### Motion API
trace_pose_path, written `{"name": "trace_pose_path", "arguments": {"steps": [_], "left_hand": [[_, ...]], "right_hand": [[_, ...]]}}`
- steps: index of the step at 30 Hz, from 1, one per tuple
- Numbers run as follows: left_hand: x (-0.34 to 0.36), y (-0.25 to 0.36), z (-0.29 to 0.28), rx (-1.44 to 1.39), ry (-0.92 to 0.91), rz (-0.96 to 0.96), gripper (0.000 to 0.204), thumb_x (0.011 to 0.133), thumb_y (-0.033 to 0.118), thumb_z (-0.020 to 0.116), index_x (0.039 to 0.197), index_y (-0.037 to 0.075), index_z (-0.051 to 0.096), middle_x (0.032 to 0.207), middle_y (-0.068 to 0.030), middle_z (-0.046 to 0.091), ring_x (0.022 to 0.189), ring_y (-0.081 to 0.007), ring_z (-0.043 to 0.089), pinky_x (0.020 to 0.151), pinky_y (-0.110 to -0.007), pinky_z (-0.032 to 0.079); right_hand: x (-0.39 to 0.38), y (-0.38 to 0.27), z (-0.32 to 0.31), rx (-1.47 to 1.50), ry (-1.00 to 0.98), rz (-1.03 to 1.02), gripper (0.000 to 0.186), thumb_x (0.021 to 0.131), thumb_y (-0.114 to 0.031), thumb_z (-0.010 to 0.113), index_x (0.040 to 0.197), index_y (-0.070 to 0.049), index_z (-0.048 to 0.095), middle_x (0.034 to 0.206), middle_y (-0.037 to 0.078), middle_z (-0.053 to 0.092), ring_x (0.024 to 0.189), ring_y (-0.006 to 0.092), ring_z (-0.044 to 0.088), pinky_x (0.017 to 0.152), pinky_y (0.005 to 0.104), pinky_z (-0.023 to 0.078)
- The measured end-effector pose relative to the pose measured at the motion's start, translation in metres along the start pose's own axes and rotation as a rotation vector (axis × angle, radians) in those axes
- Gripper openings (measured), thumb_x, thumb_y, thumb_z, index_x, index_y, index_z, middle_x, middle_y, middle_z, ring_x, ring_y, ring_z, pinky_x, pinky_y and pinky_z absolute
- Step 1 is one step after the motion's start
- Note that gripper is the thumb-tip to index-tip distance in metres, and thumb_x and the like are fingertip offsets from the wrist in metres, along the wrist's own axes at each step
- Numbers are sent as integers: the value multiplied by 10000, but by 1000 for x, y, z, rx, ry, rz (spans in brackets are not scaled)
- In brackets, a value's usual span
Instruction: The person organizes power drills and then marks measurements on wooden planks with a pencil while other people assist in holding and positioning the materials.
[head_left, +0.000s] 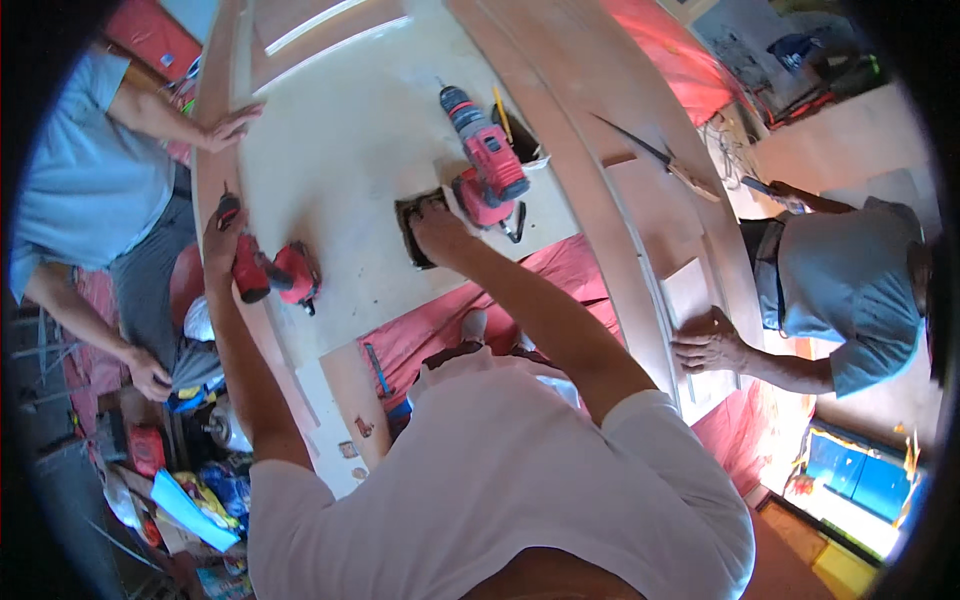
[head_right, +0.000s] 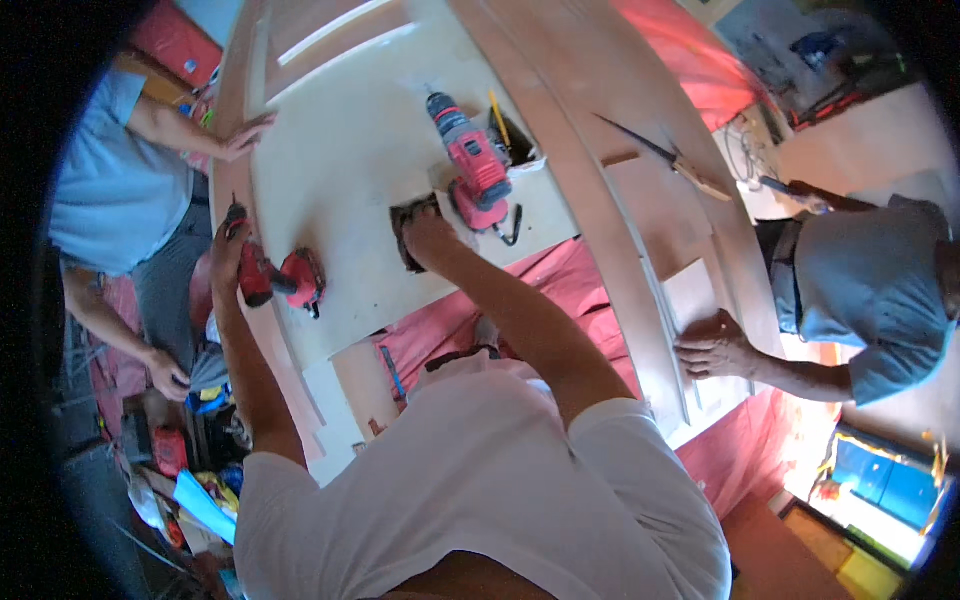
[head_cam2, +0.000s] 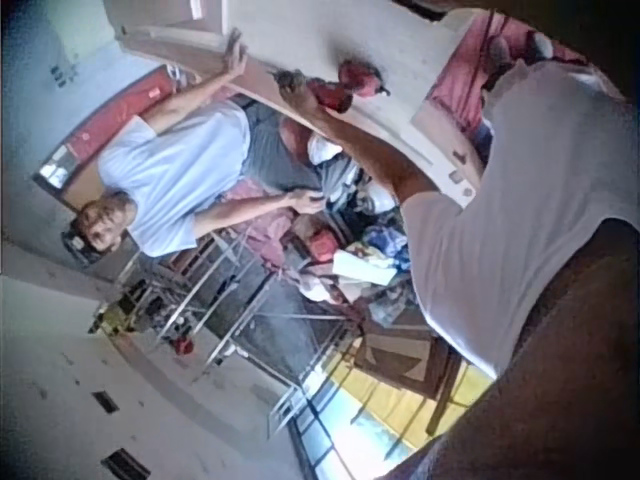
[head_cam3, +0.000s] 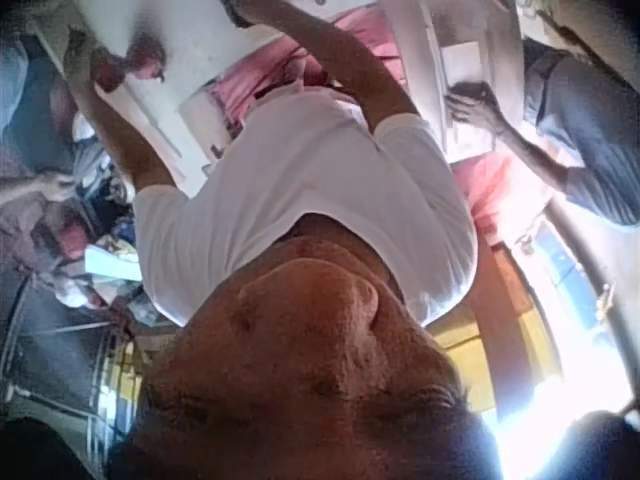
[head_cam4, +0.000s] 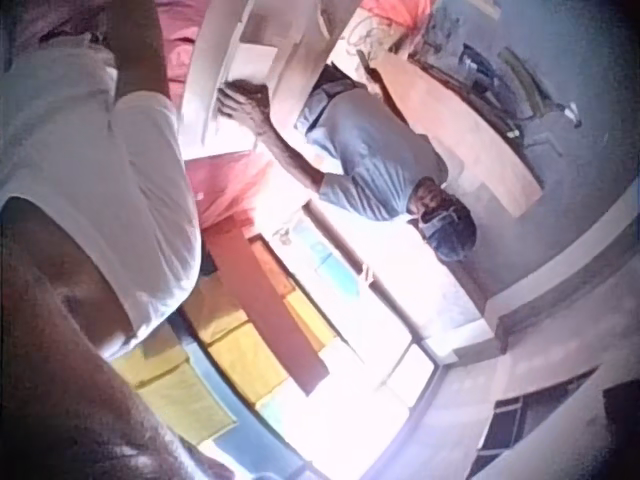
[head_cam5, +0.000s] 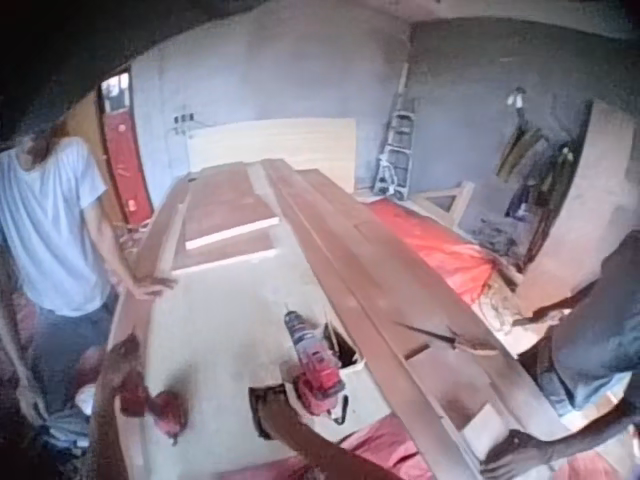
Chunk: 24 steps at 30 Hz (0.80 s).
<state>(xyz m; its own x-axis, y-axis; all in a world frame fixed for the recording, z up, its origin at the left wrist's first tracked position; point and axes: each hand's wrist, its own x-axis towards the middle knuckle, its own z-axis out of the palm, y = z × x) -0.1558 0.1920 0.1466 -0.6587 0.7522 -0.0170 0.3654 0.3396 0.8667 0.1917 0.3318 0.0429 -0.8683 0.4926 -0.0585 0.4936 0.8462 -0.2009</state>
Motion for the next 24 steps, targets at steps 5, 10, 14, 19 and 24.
{"name": "trace_pose_path", "arguments": {"steps": [5,10,14,19,24], "left_hand": [[5,-35,-16,4,-44,-213,540,820,347,640,1183,-27,497,892,-94,587,786,-168,586,712,-297,474],[-33,23,14,565,592,503,544,833,312,623,1188,-81,500,1015,-142,596,904,-201,599,817,-318,476],[-81,70,97,-228,116,486,393,849,169,610,1154,-65,526,1063,-142,588,951,-207,595,851,-312,475],[-61,63,225,-382,-210,241,330,880,158,591,1130,-52,542,1099,-150,587,1011,-218,589,846,-286,476],[5,74,292,-76,-370,192,283,857,153,584,1053,-51,582,990,-168,648,979,-199,619,817,-296,480]], "right_hand": [[-2,-12,17,-102,-59,62,351,838,-176,466,1129,4,545,1251,252,463,1151,381,476,944,454,421],[-57,-17,-45,148,211,131,485,817,-189,546,1247,0,426,1262,233,433,1125,383,490,892,468,441],[-70,-13,-42,179,114,508,598,824,-268,562,1306,4,333,1143,208,504,1024,354,564,813,440,485],[-59,29,14,236,-321,439,481,849,-188,480,1277,10,380,1160,274,515,1014,375,575,778,469,496],[-119,33,-19,367,-52,552,232,829,-129,471,1020,3,462,750,234,623,731,393,634,637,481,513]]}}
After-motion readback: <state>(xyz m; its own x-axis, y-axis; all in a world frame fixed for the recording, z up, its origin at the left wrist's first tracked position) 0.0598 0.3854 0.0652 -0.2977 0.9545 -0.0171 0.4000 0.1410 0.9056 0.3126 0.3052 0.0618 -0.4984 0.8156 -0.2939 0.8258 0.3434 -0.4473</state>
